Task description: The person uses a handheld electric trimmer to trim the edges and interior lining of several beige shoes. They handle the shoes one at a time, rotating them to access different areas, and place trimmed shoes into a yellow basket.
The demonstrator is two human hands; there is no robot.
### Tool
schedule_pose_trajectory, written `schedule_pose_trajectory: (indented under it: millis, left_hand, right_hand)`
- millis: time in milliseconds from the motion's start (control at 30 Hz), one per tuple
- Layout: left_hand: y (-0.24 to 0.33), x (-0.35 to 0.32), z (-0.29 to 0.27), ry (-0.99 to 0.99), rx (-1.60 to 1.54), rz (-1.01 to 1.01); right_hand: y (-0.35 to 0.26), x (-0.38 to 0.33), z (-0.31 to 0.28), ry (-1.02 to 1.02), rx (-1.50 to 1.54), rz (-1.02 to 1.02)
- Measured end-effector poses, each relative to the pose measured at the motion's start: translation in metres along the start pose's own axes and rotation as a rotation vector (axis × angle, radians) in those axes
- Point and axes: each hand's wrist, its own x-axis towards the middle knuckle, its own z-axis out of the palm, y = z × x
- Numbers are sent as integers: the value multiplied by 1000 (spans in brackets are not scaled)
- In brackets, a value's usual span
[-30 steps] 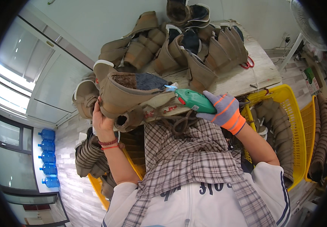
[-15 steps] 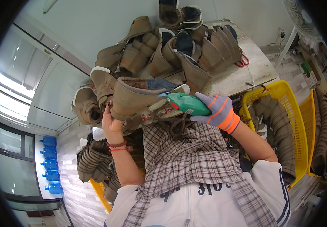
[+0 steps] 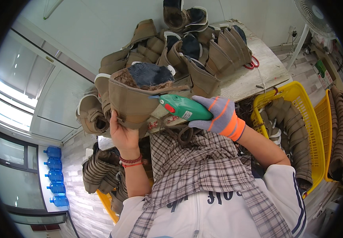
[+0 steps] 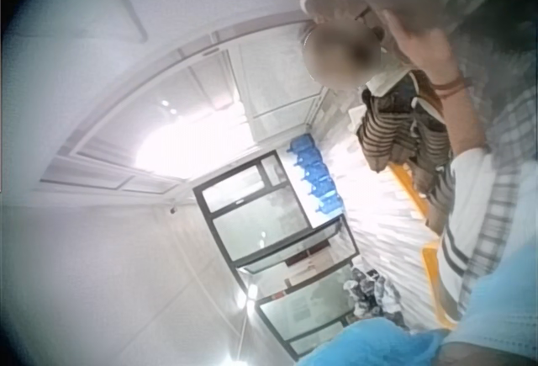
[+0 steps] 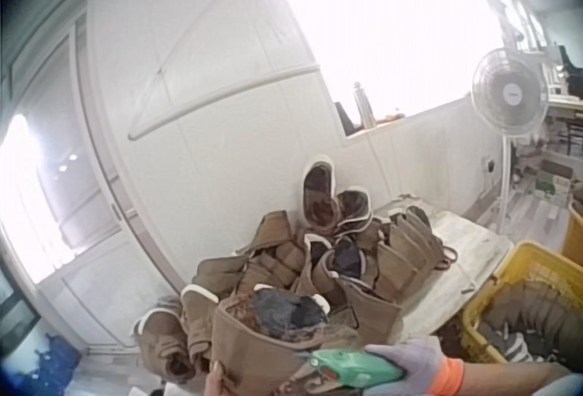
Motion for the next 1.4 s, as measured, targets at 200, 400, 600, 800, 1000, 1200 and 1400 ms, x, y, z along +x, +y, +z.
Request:
schedule_pose_trajectory:
  millis: [200, 400, 600, 800, 1000, 1200, 1400]
  left_hand:
    - [-13, -7, 2, -29, 324, 118]
    - [-19, -10, -6, -148, 583, 154]
    - [-30, -13, -32, -52, 1015, 224]
    - [-31, -16, -35, -134, 1590, 92]
    - [-41, -12, -43, -383, 2021, 392]
    - [-58, -21, -55, -458, 2025, 380]
    - [-69, -37, -60, -547, 2158, 371]
  right_hand:
    - [-10, 6, 0, -83, 185, 132]
    - [-13, 7, 5, -84, 390, 278]
    - [-16, 9, 7, -73, 490, 360]
    - [-17, 8, 9, -63, 535, 516]
    - [-15, 7, 9, -57, 758, 708]
    - [-13, 8, 7, -85, 876, 745]
    - [-16, 18, -2, -79, 918, 794]
